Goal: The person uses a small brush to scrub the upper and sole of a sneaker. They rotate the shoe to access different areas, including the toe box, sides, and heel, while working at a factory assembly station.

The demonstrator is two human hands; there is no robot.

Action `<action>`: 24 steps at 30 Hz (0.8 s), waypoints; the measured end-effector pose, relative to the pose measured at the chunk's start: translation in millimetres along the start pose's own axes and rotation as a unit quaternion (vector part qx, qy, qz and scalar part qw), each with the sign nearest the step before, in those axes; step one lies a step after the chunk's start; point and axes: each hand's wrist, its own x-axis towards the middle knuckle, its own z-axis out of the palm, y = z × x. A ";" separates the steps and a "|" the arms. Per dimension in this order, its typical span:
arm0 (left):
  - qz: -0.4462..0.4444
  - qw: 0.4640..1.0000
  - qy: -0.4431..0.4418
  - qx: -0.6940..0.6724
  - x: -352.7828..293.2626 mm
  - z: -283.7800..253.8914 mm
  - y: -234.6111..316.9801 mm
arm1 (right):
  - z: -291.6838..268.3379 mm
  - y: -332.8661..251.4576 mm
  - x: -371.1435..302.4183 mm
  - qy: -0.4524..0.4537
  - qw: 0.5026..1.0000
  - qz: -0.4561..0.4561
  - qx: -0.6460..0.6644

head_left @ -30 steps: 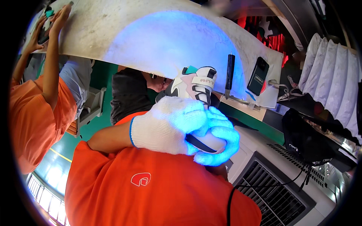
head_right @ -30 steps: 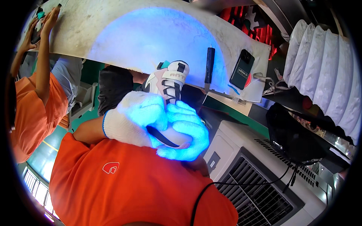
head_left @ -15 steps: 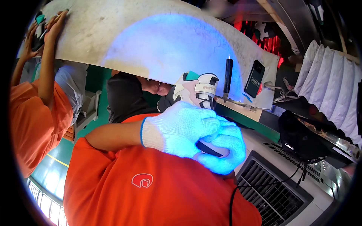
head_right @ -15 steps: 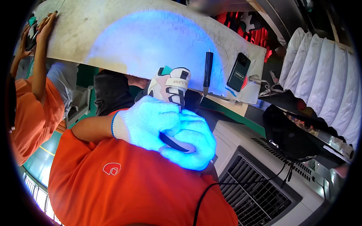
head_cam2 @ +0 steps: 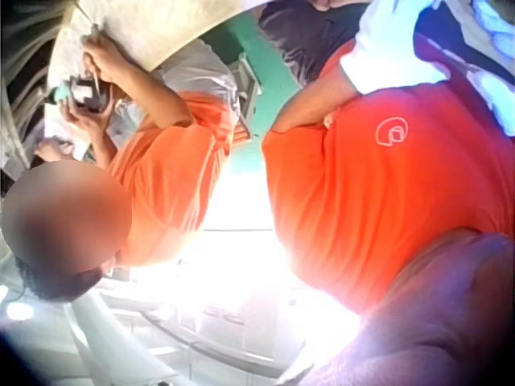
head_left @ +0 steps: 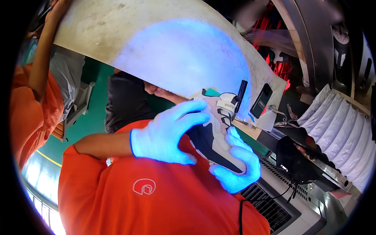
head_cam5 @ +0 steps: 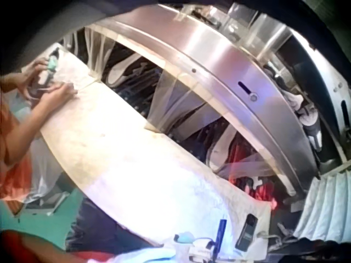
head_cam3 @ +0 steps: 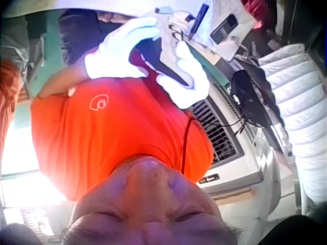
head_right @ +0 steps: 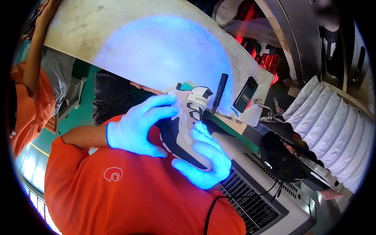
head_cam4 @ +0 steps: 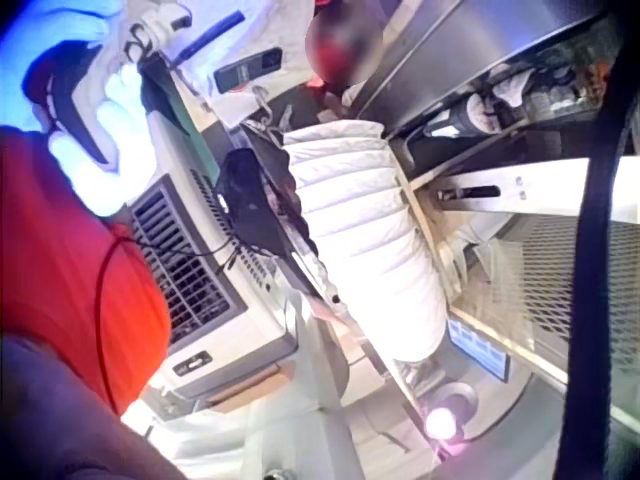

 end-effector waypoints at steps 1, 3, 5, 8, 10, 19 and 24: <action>0.005 0.995 0.047 0.091 -8.0 1.4 0.7 | 1.5 -0.3 10.3 -0.017 0.999 -0.022 -0.019; -0.040 0.997 -0.029 0.065 -7.9 -7.1 -7.3 | 2.0 -4.4 20.5 -0.041 0.997 -0.039 -0.050; -0.021 0.998 -0.050 0.025 2.2 -6.1 -4.5 | 22.1 -2.2 6.1 0.031 0.997 -0.048 -0.058; 0.066 0.997 0.036 0.008 19.3 6.1 3.3 | 13.1 -0.3 21.0 -0.022 0.996 -0.063 -0.062; 0.107 0.994 0.013 -0.005 19.6 11.3 6.9 | 9.2 7.8 15.3 -0.020 0.996 -0.074 -0.052; 0.054 0.992 -0.115 -0.021 61.2 16.3 3.2 | 24.8 78.6 -2.7 0.274 0.927 -0.228 -0.118; 0.017 0.964 -0.216 0.157 101.8 24.0 21.0 | 21.8 101.5 -32.8 0.277 0.948 -0.103 0.116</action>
